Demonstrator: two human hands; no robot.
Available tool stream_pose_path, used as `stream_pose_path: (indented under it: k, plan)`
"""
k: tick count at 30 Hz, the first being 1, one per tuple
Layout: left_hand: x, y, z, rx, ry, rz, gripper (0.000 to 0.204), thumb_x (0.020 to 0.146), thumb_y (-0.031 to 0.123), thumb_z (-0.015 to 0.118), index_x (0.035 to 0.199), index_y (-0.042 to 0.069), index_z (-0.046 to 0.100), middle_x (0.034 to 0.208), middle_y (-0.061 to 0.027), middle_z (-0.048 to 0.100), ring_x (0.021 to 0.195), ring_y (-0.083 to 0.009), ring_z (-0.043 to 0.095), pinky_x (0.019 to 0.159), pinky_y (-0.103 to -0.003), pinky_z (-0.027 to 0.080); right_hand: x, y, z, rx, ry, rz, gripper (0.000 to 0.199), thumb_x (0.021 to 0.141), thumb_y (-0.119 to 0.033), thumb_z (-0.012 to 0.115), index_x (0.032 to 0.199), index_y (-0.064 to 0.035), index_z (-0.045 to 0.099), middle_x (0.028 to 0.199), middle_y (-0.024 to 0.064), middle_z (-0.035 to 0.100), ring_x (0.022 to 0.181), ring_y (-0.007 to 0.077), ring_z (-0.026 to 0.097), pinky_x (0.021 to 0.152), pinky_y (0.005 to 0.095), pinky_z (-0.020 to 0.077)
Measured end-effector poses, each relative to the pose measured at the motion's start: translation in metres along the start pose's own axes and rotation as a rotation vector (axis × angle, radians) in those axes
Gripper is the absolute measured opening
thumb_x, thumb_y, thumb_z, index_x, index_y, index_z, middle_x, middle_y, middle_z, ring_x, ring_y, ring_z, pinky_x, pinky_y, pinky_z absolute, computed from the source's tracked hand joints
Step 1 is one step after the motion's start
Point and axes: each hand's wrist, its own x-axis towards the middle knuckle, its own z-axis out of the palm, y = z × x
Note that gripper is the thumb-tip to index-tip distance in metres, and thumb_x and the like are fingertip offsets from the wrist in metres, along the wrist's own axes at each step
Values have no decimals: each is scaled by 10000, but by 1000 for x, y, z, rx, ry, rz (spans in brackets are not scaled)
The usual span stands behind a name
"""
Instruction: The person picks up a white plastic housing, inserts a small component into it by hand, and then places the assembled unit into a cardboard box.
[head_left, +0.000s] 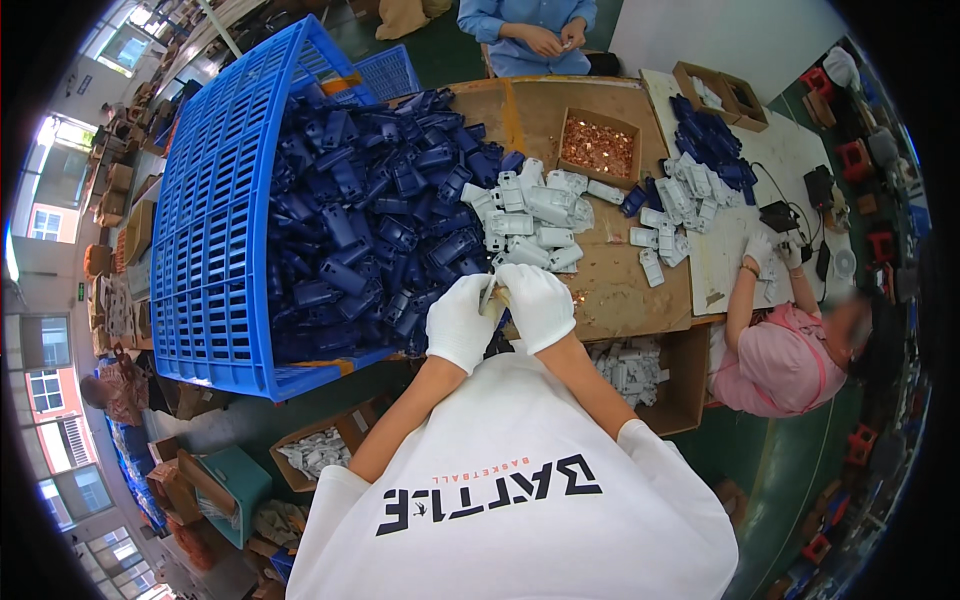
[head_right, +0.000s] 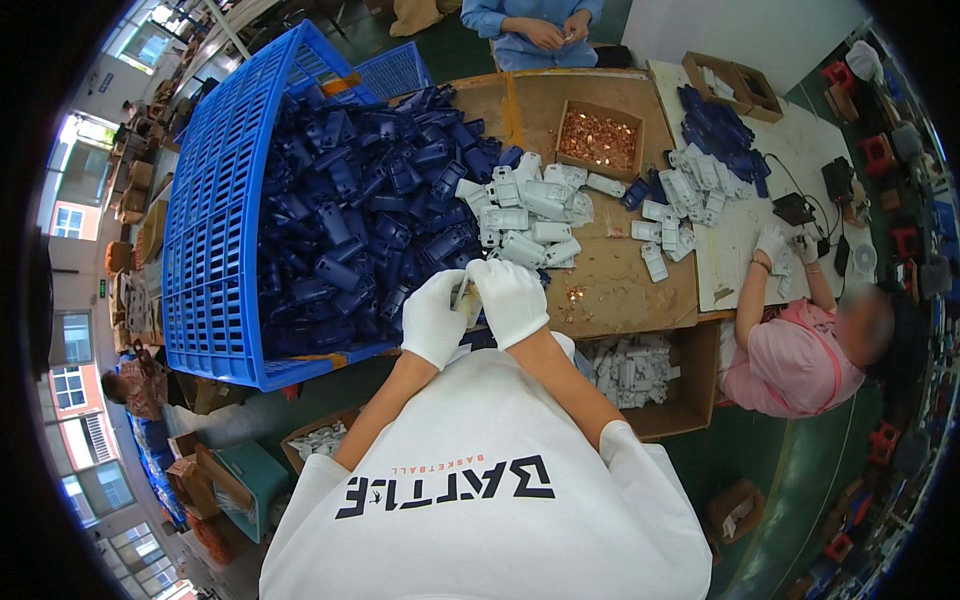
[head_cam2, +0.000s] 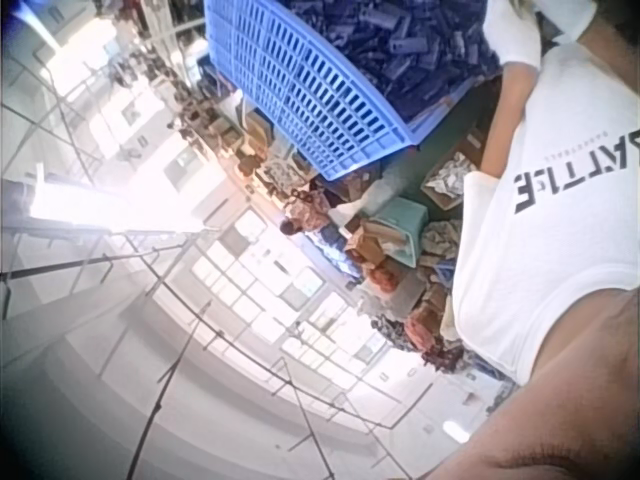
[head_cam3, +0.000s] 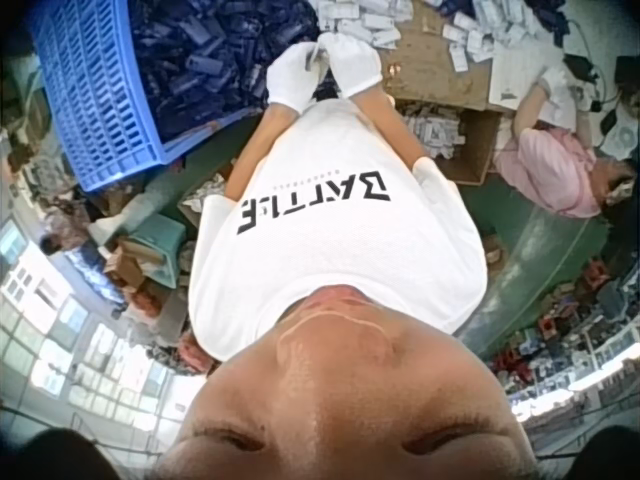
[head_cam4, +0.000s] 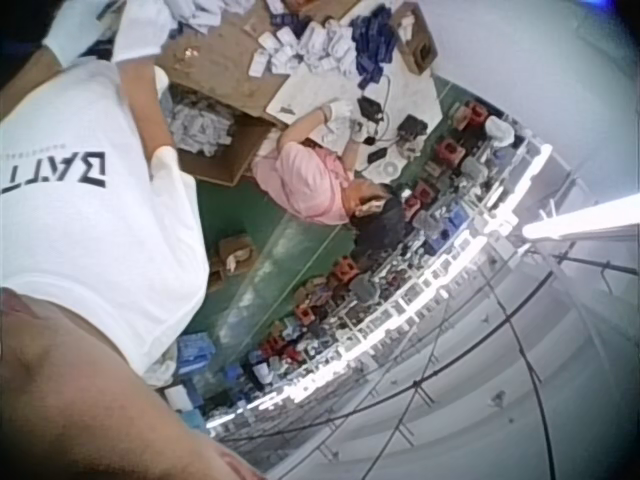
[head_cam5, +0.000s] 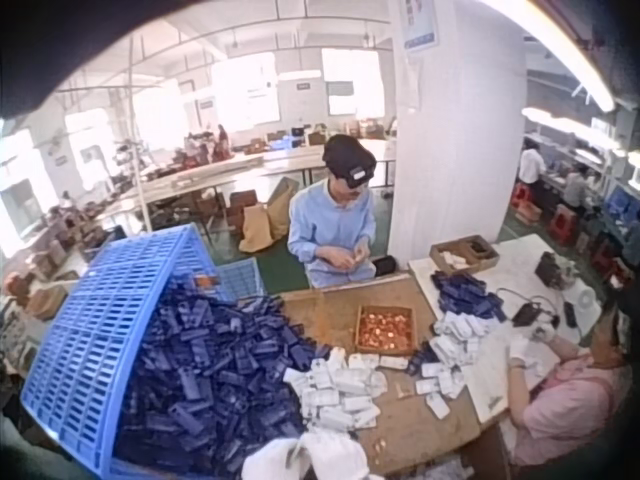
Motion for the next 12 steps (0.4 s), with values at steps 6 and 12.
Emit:
stream_pose_path:
  k: [6, 12]
  plan:
    - [-1, -4, 3, -114, -31, -108, 236, 777, 43, 676, 1010, 73, 660, 889, -120, 692, 796, -267, 692, 716, -338, 537, -4, -1, 2, 174, 86, -15, 147, 771, -111, 613, 915, -130, 589, 772, 29, 613, 726, 228, 623, 654, 369, 503]
    - [-2, -5, 3, -139, -7, -98, 232, 792, 53, 677, 1024, 56, 659, 889, -127, 698, 798, -243, 703, 723, -332, 540, -5, 0, 3, 206, 54, 47, 210, 736, -91, 655, 933, -137, 599, 814, 27, 629, 751, 235, 629, 672, 369, 506]
